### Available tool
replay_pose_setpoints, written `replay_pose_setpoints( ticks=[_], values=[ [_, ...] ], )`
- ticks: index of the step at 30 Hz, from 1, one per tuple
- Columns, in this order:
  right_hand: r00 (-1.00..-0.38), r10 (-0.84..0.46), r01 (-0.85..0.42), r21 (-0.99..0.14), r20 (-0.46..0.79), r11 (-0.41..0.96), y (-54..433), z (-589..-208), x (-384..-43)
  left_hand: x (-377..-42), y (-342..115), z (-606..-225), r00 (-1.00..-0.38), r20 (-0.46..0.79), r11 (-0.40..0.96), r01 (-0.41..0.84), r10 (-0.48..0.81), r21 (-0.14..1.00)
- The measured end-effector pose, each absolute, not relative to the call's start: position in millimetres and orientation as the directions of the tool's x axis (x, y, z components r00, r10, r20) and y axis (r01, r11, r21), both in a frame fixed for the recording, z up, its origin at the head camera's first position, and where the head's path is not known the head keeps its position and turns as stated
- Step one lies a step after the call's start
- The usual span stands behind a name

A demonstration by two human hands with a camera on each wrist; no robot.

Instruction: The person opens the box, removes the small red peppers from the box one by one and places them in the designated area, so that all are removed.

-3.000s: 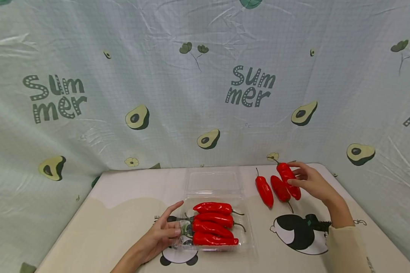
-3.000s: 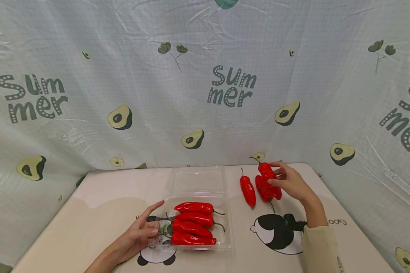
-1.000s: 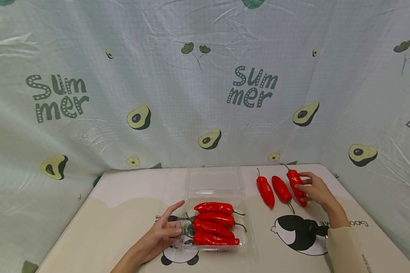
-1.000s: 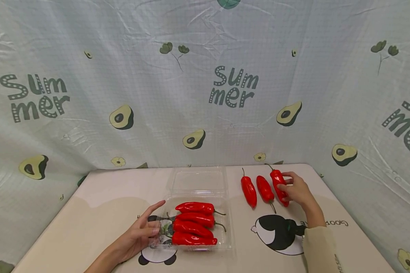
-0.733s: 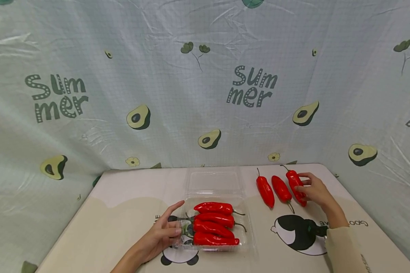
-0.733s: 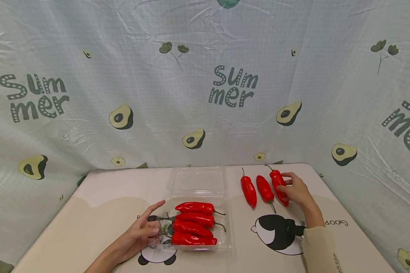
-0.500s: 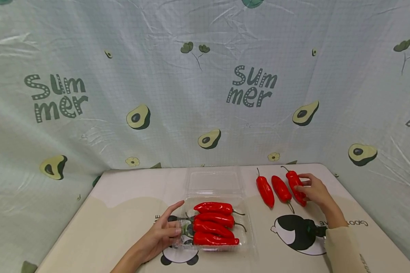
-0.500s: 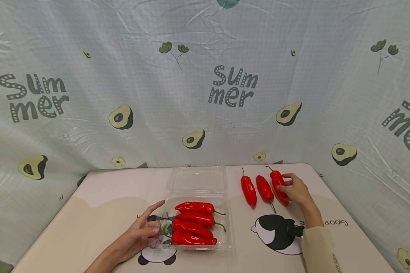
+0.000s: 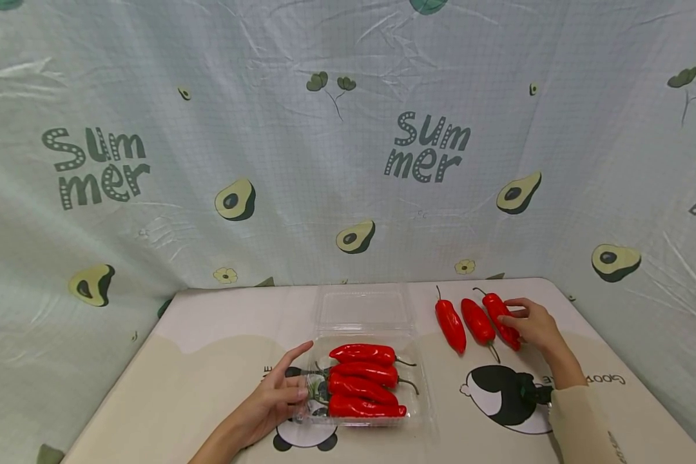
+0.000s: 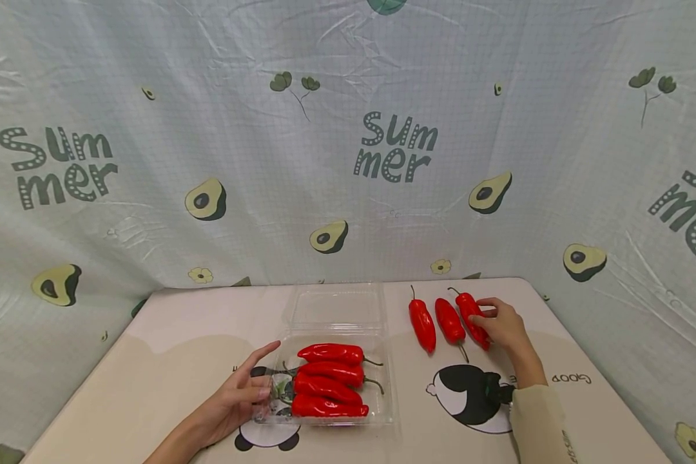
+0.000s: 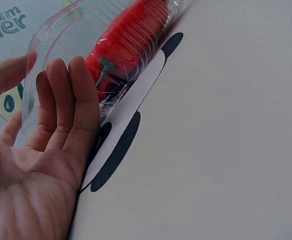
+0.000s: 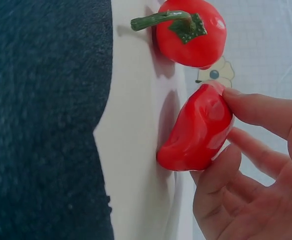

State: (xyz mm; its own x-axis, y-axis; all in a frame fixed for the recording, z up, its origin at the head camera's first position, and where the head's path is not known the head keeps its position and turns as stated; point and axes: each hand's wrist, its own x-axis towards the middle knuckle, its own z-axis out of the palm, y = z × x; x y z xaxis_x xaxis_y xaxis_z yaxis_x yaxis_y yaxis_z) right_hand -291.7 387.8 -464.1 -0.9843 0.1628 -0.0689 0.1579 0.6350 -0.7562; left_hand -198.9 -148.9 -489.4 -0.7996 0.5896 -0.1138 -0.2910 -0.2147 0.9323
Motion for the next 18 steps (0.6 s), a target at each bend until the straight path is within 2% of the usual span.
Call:
replay_pose_setpoints(
  ticks=[18],
  values=[
    [-0.983,0.170,0.169,-0.741,-0.075,0.650,389.9,-467.6,-292.5,-198.2,-147.7,-487.5,-0.805,-0.118,-0.204,-0.285,0.581,0.937]
  ],
)
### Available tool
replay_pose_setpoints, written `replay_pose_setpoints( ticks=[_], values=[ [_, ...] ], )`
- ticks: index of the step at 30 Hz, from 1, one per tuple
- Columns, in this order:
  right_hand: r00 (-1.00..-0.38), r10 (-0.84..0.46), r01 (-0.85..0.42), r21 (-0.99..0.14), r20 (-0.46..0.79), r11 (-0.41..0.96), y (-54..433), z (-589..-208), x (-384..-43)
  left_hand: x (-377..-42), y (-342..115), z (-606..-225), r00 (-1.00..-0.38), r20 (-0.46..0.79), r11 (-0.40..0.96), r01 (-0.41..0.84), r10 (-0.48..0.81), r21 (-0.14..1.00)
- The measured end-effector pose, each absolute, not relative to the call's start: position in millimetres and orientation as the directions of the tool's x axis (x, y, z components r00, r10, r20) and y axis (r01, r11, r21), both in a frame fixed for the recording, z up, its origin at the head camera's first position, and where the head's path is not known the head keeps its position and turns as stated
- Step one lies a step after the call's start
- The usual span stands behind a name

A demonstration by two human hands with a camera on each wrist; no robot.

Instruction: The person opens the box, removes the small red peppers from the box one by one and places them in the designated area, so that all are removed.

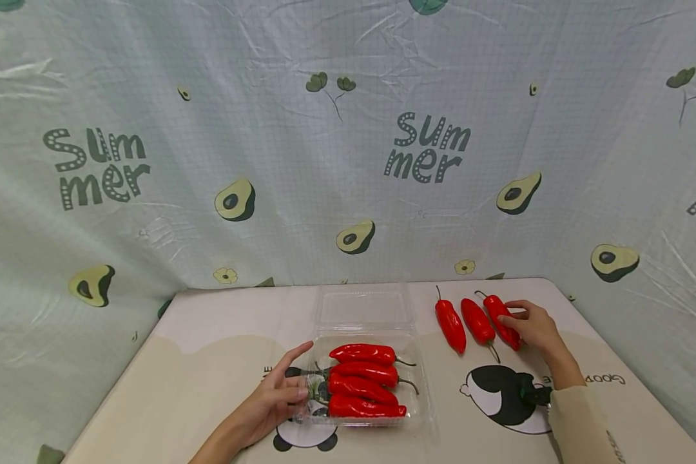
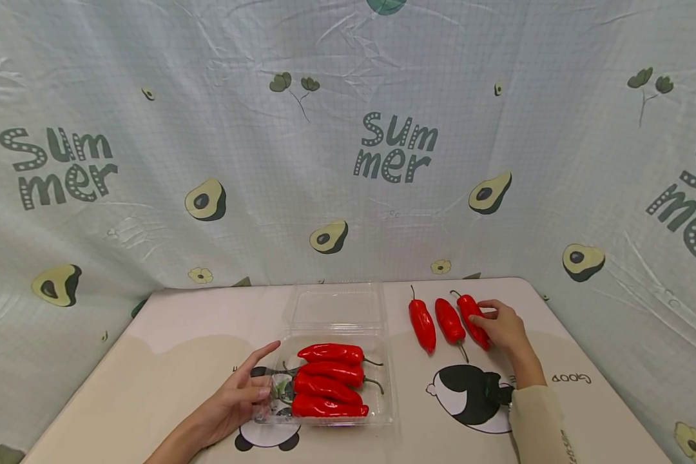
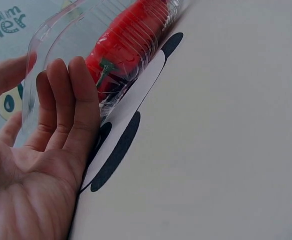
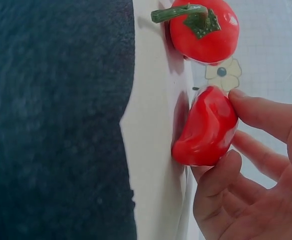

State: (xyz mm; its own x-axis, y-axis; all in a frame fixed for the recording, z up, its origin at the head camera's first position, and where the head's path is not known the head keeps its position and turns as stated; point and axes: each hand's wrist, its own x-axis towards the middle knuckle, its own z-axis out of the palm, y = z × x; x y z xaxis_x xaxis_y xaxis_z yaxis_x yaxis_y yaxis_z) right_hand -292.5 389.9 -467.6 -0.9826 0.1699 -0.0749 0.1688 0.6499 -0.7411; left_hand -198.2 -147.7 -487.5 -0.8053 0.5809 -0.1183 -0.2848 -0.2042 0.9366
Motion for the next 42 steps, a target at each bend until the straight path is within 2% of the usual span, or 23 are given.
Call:
replay_pose_setpoints(
  ticks=[17,27,42],
  values=[
    [-0.984,0.109,0.177,-0.719,-0.141,0.672,389,-458,-293,-199,-148,-489,-0.810,-0.130,-0.196,-0.288,0.571,0.937],
    [-0.982,0.138,0.191,-0.731,-0.133,0.655,392,-463,-296,-199,-147,-488,-0.810,-0.146,-0.189,-0.301,0.568,0.935],
    [-0.983,0.099,0.182,-0.728,-0.156,0.660,394,-459,-294,-200,-149,-490,-0.800,-0.118,-0.206,-0.289,0.588,0.935]
  ],
)
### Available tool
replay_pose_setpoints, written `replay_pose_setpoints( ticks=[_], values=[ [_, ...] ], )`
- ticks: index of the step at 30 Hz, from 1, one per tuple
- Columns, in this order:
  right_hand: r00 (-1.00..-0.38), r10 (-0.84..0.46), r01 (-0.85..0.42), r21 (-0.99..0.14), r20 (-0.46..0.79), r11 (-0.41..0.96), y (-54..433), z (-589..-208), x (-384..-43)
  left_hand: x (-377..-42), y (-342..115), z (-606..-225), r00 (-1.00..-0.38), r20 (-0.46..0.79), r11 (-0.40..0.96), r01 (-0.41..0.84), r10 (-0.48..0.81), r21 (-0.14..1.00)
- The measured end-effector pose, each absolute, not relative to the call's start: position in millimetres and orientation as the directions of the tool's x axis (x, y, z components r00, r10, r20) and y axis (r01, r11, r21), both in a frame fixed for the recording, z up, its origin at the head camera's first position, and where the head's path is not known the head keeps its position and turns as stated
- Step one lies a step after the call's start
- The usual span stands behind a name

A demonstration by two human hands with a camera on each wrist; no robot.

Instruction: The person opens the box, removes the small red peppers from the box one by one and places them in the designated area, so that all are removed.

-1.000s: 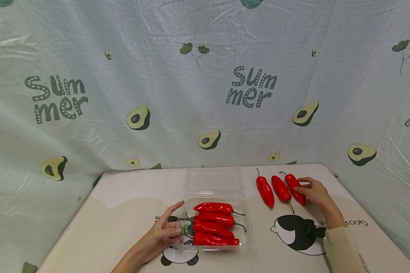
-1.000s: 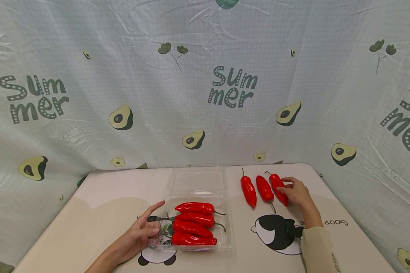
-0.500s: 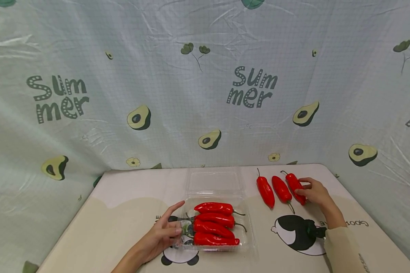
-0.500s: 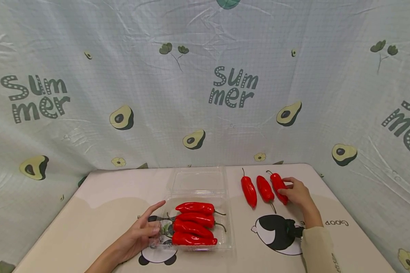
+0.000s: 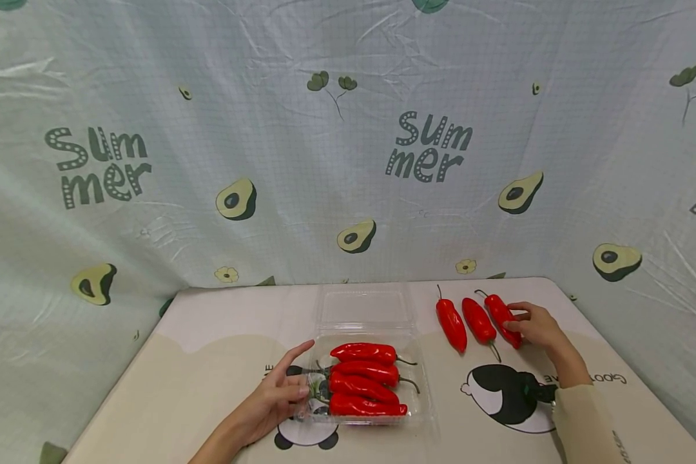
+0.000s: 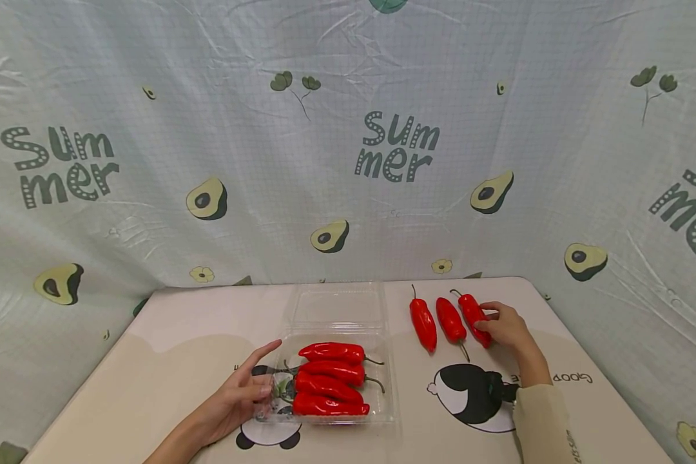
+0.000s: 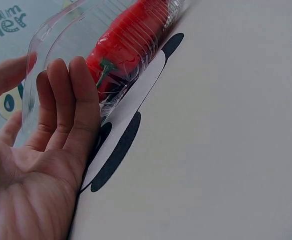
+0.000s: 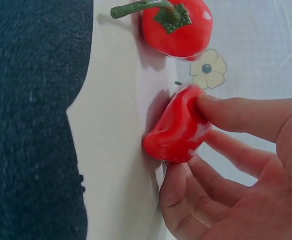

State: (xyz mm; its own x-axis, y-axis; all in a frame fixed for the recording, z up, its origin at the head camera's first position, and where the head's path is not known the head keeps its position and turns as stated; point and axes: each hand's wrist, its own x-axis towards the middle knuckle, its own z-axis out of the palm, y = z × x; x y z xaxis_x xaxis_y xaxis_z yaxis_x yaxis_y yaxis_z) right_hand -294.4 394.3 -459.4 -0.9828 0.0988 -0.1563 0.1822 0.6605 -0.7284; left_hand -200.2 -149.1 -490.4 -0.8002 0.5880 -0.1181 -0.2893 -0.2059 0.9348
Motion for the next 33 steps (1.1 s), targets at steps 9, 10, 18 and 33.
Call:
replay_pose_setpoints(
  ticks=[9,10,18,33],
  values=[
    [-0.982,0.105,0.186,-0.727,-0.156,0.661,393.5,-457.7,-292.9,-198.6,-149.0,-488.2,-0.805,-0.140,-0.203,-0.307,0.577,0.930],
    [-0.982,0.106,0.188,-0.728,-0.158,0.659,393.6,-457.6,-292.7,-198.7,-148.8,-488.0,-0.805,-0.145,-0.202,-0.311,0.576,0.929],
    [-0.984,0.093,0.174,-0.719,-0.150,0.673,395.9,-459.0,-296.3,-199.9,-148.2,-488.2,-0.807,-0.151,-0.197,-0.314,0.571,0.929],
    [-0.983,0.092,0.182,-0.733,-0.162,0.655,395.6,-456.9,-294.8,-200.0,-146.2,-488.0,-0.816,-0.174,-0.175,-0.317,0.551,0.932]
  ],
)
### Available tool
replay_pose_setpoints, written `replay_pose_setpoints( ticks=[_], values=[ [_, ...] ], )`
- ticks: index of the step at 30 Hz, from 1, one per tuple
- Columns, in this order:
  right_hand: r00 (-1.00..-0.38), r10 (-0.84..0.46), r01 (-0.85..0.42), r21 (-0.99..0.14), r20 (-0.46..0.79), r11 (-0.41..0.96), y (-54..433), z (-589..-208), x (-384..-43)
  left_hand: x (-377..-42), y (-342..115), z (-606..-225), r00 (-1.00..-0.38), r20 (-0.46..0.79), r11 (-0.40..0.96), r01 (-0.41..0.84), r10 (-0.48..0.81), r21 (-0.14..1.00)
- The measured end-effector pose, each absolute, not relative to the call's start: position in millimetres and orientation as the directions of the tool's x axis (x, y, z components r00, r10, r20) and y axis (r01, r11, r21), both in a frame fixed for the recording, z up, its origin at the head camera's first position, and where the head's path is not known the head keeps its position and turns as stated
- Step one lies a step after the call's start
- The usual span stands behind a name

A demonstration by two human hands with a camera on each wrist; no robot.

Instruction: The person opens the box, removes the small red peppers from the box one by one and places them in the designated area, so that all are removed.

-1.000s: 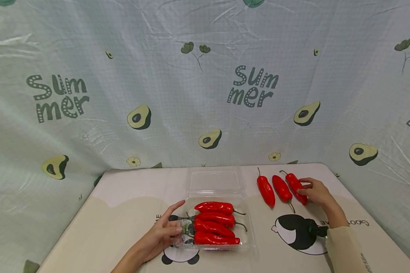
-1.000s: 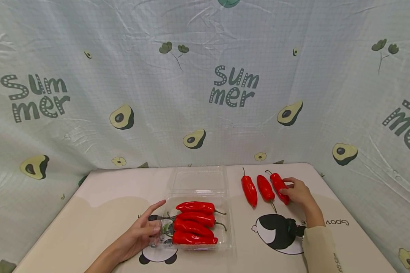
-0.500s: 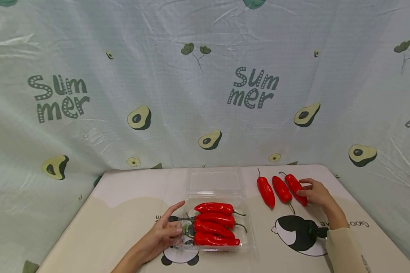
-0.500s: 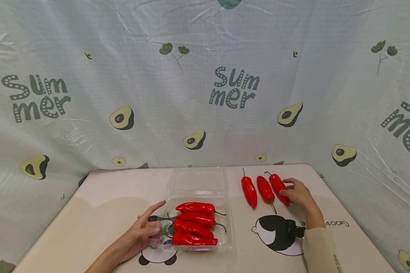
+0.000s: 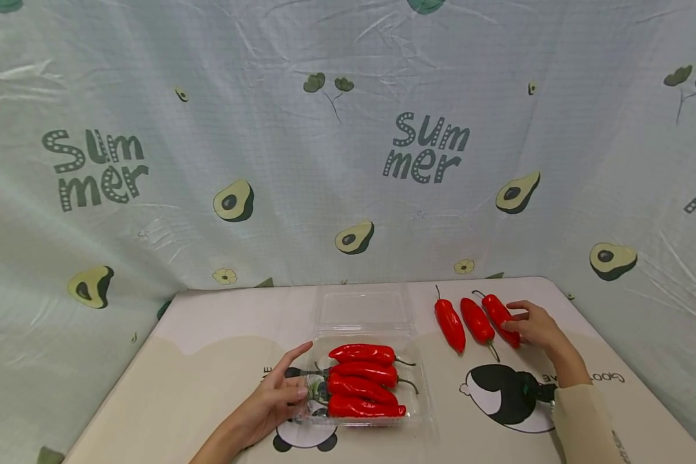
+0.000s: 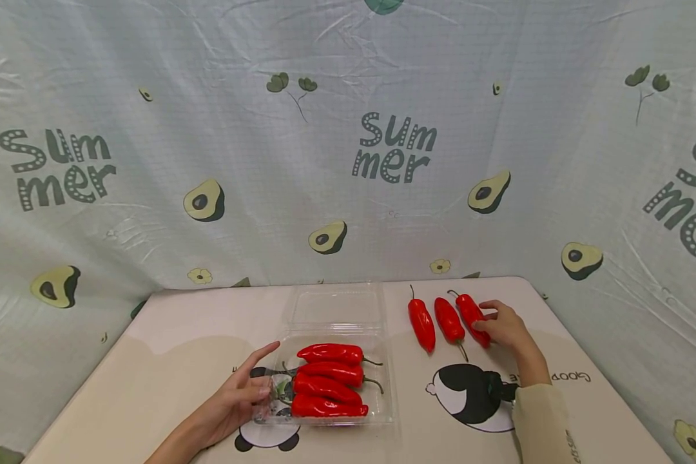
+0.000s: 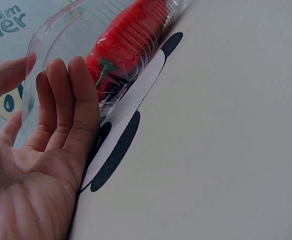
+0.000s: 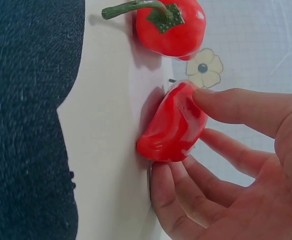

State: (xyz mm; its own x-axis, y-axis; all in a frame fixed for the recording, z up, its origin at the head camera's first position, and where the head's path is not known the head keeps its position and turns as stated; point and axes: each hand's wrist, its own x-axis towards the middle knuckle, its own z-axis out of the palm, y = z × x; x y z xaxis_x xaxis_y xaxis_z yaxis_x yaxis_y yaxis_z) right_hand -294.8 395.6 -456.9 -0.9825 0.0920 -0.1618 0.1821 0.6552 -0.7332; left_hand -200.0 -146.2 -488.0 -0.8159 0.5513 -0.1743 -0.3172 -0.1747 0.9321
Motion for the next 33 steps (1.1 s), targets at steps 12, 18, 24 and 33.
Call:
replay_pose_setpoints(
  ticks=[12,18,24,33],
  values=[
    [-0.983,0.092,0.181,-0.735,-0.159,0.653,395,-456,-293,-200,-146,-488,-0.813,-0.164,-0.185,-0.315,0.558,0.931],
    [-0.983,0.093,0.180,-0.728,-0.158,0.662,396,-454,-293,-199,-147,-489,-0.805,-0.151,-0.200,-0.317,0.573,0.927],
    [-0.981,0.113,0.191,-0.712,-0.157,0.676,398,-448,-289,-199,-147,-489,-0.799,-0.144,-0.210,-0.320,0.583,0.924],
    [-0.986,0.114,0.169,-0.702,-0.125,0.691,403,-440,-286,-200,-147,-489,-0.801,-0.152,-0.205,-0.323,0.579,0.924]
  ],
)
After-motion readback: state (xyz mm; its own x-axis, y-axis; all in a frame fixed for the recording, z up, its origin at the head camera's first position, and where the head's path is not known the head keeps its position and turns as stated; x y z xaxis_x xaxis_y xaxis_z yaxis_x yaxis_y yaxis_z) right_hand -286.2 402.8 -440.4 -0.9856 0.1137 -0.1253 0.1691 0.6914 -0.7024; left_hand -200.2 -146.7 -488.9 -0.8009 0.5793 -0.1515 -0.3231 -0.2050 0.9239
